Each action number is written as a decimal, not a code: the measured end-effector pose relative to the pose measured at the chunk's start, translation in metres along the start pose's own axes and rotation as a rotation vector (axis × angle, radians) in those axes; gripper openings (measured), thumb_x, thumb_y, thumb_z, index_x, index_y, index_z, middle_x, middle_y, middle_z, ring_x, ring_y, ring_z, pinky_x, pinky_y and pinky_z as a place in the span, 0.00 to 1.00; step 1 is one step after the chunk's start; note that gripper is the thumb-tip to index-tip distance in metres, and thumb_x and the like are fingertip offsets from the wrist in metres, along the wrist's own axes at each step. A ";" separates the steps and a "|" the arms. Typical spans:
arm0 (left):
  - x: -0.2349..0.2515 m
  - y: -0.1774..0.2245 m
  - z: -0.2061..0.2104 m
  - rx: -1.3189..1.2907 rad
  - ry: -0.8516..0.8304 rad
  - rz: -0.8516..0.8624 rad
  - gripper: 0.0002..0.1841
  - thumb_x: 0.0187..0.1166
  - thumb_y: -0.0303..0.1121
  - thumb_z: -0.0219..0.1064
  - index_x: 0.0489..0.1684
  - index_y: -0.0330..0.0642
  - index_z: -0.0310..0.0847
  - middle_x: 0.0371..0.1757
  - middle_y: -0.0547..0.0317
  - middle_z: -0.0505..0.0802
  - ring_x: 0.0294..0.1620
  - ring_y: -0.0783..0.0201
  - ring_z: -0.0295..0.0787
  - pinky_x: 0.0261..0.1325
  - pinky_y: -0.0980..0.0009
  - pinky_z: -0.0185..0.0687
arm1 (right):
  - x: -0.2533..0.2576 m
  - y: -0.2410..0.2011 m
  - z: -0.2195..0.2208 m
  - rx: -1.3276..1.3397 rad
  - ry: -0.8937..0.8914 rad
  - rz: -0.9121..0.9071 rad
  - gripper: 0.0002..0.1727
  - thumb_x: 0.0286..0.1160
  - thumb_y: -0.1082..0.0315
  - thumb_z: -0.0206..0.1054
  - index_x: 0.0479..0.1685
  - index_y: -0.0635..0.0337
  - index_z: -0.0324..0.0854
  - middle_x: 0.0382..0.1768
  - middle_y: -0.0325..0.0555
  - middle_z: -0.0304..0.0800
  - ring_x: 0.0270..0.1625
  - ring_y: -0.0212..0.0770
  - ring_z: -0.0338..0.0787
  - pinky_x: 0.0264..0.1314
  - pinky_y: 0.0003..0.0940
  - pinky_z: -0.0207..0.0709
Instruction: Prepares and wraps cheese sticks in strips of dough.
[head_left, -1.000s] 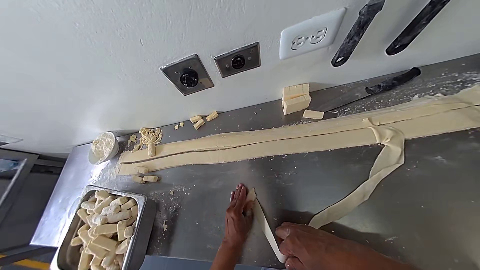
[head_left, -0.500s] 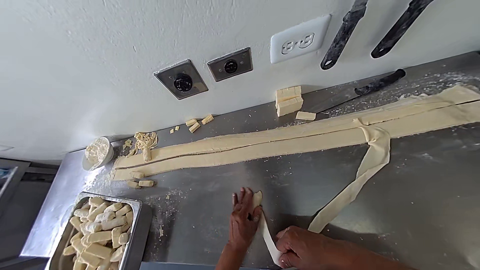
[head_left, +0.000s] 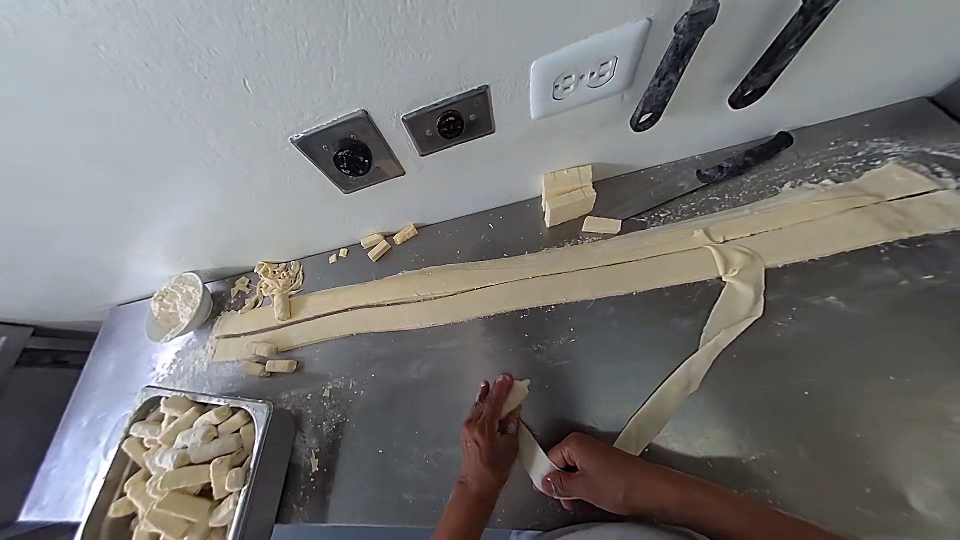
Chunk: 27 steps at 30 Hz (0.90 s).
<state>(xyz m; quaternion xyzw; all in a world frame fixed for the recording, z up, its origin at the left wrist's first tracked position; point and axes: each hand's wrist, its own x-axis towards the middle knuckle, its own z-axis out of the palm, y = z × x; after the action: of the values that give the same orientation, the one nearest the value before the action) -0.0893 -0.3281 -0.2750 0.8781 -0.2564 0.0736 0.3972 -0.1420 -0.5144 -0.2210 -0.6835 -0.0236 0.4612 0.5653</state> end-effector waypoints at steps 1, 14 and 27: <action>0.002 0.000 0.000 0.014 0.017 0.010 0.19 0.68 0.22 0.68 0.58 0.20 0.86 0.58 0.35 0.94 0.61 0.34 0.92 0.70 0.43 0.82 | 0.001 0.000 0.000 0.033 0.032 0.014 0.18 0.89 0.59 0.62 0.36 0.65 0.84 0.27 0.37 0.82 0.26 0.26 0.74 0.33 0.26 0.67; 0.000 0.000 -0.007 -0.079 -0.055 -0.004 0.13 0.70 0.20 0.66 0.49 0.25 0.92 0.56 0.37 0.95 0.62 0.38 0.92 0.71 0.45 0.82 | 0.001 -0.007 -0.029 0.104 0.289 0.177 0.21 0.88 0.53 0.62 0.27 0.56 0.81 0.17 0.29 0.75 0.16 0.24 0.66 0.20 0.22 0.58; 0.011 0.033 -0.047 -0.499 -0.227 -0.667 0.16 0.75 0.19 0.67 0.61 0.23 0.81 0.56 0.44 0.95 0.57 0.62 0.95 0.65 0.67 0.88 | 0.026 -0.032 -0.032 0.202 -0.088 0.117 0.13 0.92 0.62 0.55 0.55 0.62 0.79 0.43 0.38 0.89 0.36 0.28 0.86 0.43 0.25 0.79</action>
<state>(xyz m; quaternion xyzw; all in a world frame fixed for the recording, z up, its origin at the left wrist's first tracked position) -0.0934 -0.3157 -0.2181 0.7925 -0.0103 -0.2201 0.5687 -0.0907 -0.5121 -0.2137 -0.6025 0.0379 0.5231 0.6016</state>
